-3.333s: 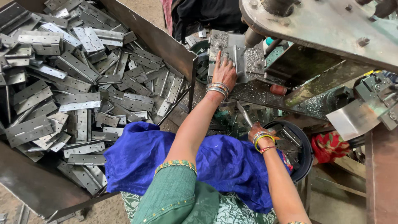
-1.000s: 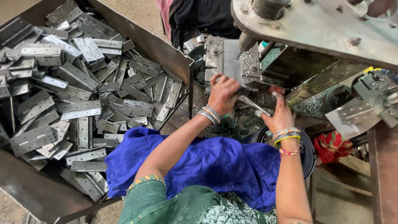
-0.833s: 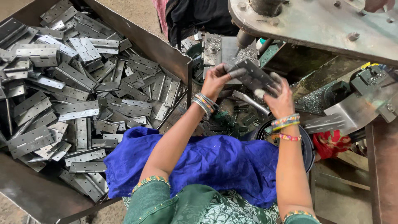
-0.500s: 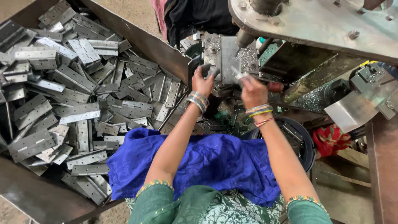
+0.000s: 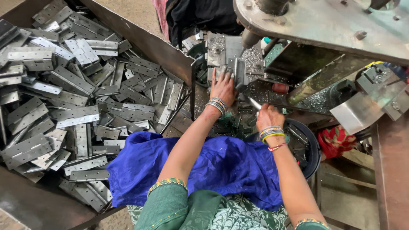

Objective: The person sits on the floor and repeatedly places metal brackets into a press machine, then pulls a lever to operate it. After each cycle, the person removes the processed bracket and places it into a nearby bucket.

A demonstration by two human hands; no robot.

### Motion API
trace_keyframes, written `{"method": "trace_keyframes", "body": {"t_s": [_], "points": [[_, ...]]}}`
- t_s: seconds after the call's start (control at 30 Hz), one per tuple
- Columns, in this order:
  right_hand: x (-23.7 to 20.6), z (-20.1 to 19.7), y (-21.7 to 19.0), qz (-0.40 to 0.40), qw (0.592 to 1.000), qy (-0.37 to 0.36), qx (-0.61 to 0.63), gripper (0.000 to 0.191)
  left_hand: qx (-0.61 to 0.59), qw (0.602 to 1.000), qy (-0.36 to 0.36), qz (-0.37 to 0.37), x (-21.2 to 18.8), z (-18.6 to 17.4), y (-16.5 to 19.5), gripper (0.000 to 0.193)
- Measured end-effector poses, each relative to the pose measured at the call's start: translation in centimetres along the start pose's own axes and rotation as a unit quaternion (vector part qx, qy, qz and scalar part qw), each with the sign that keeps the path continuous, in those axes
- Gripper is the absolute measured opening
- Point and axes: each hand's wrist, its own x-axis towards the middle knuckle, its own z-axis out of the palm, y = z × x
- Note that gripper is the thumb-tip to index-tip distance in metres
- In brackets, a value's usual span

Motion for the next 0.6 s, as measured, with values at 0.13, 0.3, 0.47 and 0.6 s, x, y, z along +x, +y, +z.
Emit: {"method": "trace_keyframes", "body": {"t_s": [0.13, 0.3, 0.47, 0.6], "points": [[-1.1, 3.1, 1.1, 0.022, 0.998, -0.017, 0.053, 0.033, -0.012, 1.000, 0.007, -0.005, 0.9, -0.5, -0.1, 0.048], [-1.4, 6.5, 1.0, 0.064, 0.976, -0.161, 0.131, 0.035, 0.028, 0.999, -0.028, -0.010, 1.4, -1.1, 0.5, 0.051], [-1.8, 8.4, -1.5, 0.039, 0.952, -0.285, 0.107, 0.040, 0.026, 0.999, -0.034, -0.012, 1.8, -1.6, 0.9, 0.053], [-2.4, 9.0, -2.4, 0.006, 0.952, -0.296, 0.079, 0.038, 0.035, 0.999, -0.022, -0.011, 1.8, -2.1, 1.0, 0.050]]}}
